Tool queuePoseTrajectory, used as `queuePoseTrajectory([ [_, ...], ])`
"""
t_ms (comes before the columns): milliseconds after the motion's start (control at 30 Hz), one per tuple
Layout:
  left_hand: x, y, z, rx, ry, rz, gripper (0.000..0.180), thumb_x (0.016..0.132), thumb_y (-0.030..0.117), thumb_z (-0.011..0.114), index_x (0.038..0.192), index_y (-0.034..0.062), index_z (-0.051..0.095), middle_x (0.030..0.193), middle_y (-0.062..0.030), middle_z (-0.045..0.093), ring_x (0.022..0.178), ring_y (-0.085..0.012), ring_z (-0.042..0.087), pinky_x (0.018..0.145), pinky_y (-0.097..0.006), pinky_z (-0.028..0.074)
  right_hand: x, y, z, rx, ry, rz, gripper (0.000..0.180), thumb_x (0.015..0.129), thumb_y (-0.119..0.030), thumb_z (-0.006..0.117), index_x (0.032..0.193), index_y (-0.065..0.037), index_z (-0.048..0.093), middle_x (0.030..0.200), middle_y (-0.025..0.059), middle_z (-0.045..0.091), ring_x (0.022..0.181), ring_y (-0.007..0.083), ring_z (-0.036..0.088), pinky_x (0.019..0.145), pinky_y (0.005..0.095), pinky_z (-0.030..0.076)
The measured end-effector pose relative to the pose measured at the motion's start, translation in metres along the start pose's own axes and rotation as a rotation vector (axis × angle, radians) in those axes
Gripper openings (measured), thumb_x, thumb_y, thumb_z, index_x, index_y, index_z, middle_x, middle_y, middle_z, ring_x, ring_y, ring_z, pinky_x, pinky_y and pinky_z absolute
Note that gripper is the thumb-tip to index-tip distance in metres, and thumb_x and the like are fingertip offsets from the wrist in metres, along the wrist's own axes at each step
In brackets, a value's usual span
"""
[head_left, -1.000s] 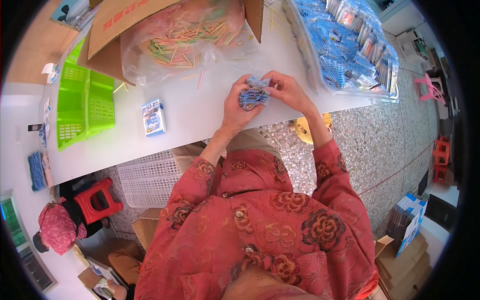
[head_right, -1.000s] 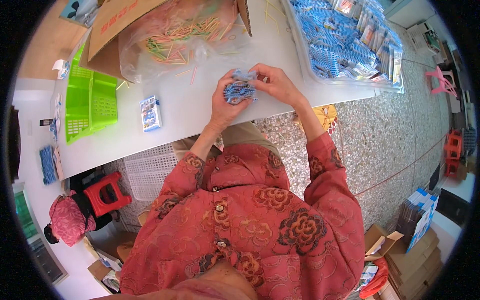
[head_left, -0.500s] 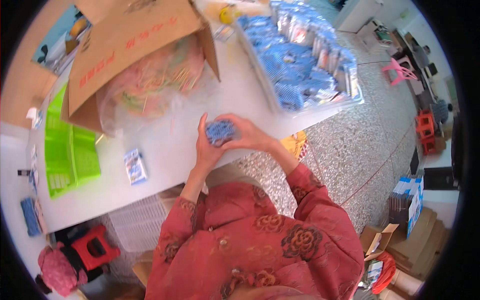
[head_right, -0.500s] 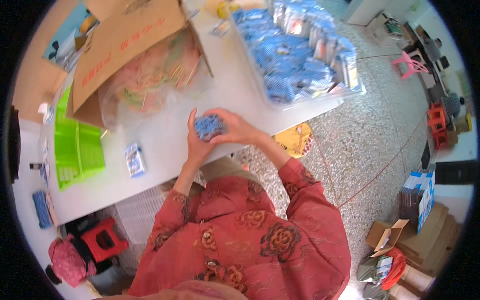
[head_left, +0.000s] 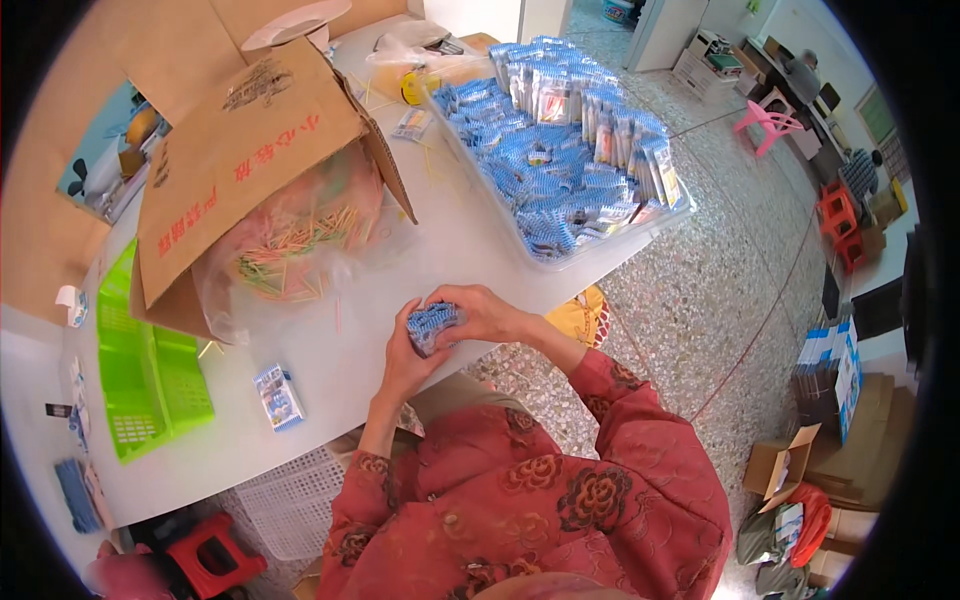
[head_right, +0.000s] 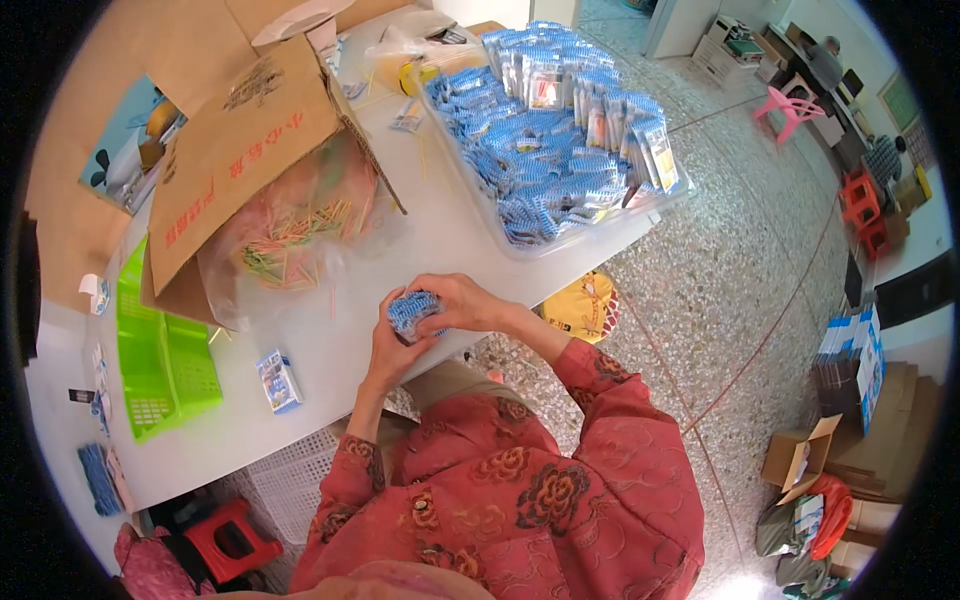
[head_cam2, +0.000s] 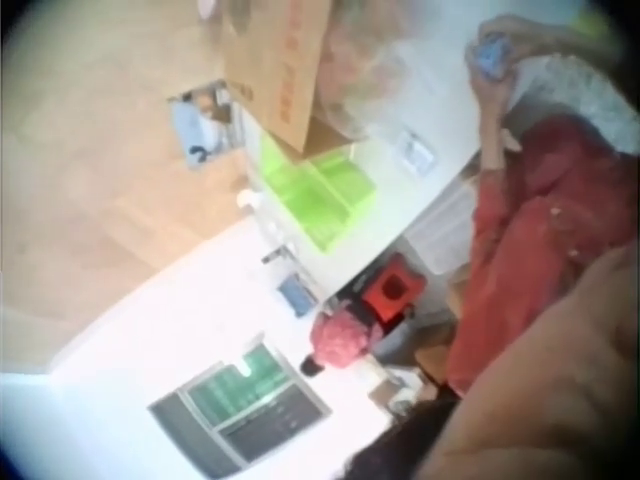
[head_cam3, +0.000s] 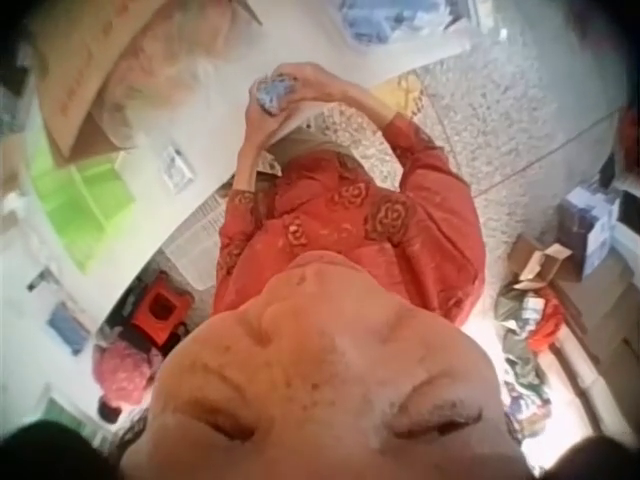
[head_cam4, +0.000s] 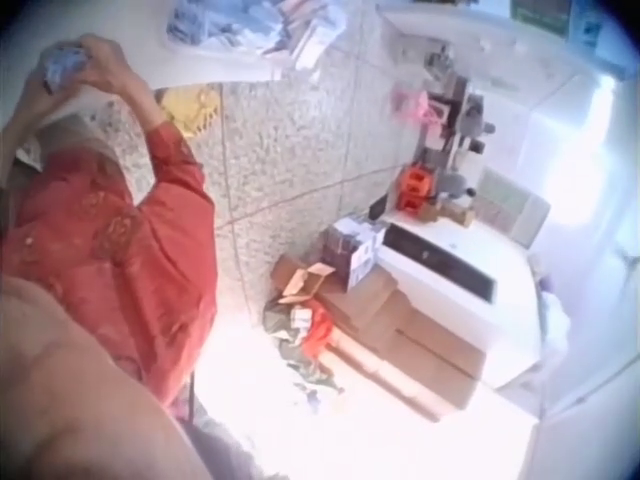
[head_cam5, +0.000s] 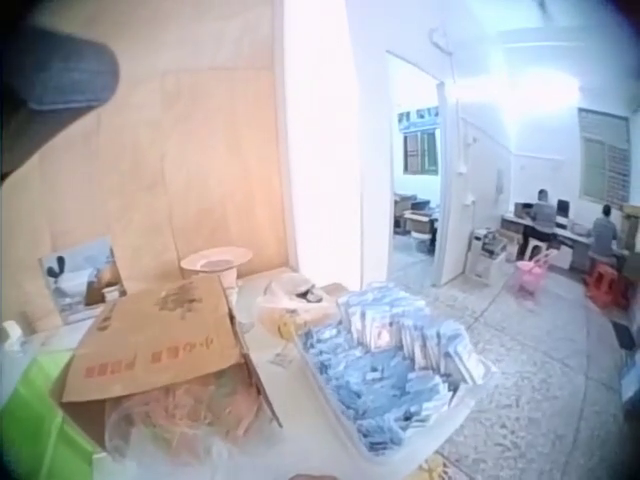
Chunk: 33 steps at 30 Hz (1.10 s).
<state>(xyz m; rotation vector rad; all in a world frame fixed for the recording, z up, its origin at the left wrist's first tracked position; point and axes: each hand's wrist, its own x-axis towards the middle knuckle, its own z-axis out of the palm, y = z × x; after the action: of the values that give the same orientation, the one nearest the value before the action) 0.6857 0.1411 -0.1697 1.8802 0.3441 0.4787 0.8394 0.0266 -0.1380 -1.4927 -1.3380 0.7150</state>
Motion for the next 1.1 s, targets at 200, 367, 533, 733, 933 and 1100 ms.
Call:
queuePoseTrajectory([
  [200,-0.006,-0.007,0.007,0.162,-0.006,-0.018,0.068,0.070,0.007,0.076,0.127,0.0030,0.039,0.110,-0.0166,0.058,0.096,-0.0258,0.060,0.081,-0.035,0.049,0.001,-0.022,-0.002,-0.391,-0.046,-0.048,0.052,0.065,-0.015,0.075,0.112,-0.008,0.053,0.102,0.0097,0.059,0.091,0.0299,0.061,0.075,0.0396,0.049],
  [367,-0.008,0.018,0.009,0.374,0.103,0.183,0.069,0.068,0.007,0.076,0.125,0.0001,0.036,0.101,-0.0168,0.060,0.091,-0.0308,0.062,0.078,-0.036,0.049,0.002,-0.047,0.001,-0.671,-0.068,-0.217,0.064,0.066,-0.015,0.074,0.122,-0.012,0.043,0.105,0.0107,0.056,0.093,0.0325,0.060,0.075,0.0426,0.051],
  [533,-0.012,0.046,0.002,0.247,0.183,0.080,0.072,0.067,0.006,0.077,0.125,0.0008,0.034,0.098,-0.0164,0.061,0.089,-0.0284,0.062,0.079,-0.036,0.049,0.000,-0.069,-0.009,-0.581,-0.109,-0.216,0.063,0.067,-0.015,0.073,0.122,-0.013,0.043,0.099,0.0108,0.060,0.091,0.0327,0.061,0.073,0.0422,0.051],
  [733,-0.007,0.076,-0.008,0.103,0.128,0.141,0.069,0.067,0.004,0.076,0.124,0.0020,0.037,0.103,-0.0149,0.059,0.097,-0.0246,0.060,0.085,-0.036,0.047,0.000,-0.113,-0.058,-0.619,-0.181,-0.238,0.048,0.070,-0.018,0.074,0.113,-0.013,0.054,0.096,0.0095,0.063,0.086,0.0306,0.063,0.071,0.0384,0.051],
  [933,-0.013,0.042,-0.017,0.179,0.175,0.114,0.058,0.071,0.004,0.074,0.122,0.0014,0.045,0.109,-0.0130,0.057,0.102,-0.0247,0.057,0.091,-0.036,0.044,0.037,-0.122,-0.195,-0.951,0.233,-0.141,0.043,0.069,-0.021,0.078,0.106,-0.013,0.057,0.089,0.0106,0.067,0.077,0.0287,0.065,0.068,0.0344,0.051],
  [1100,-0.036,0.000,-0.018,0.119,0.165,-0.049,0.051,0.074,0.001,0.069,0.120,0.0008,0.047,0.104,-0.0120,0.060,0.096,-0.0235,0.060,0.086,-0.034,0.047,0.065,-0.060,-0.293,-1.172,0.184,-0.022,0.047,0.070,-0.020,0.078,0.110,-0.014,0.054,0.086,0.0140,0.067,0.076,0.0313,0.065,0.068,0.0381,0.050],
])
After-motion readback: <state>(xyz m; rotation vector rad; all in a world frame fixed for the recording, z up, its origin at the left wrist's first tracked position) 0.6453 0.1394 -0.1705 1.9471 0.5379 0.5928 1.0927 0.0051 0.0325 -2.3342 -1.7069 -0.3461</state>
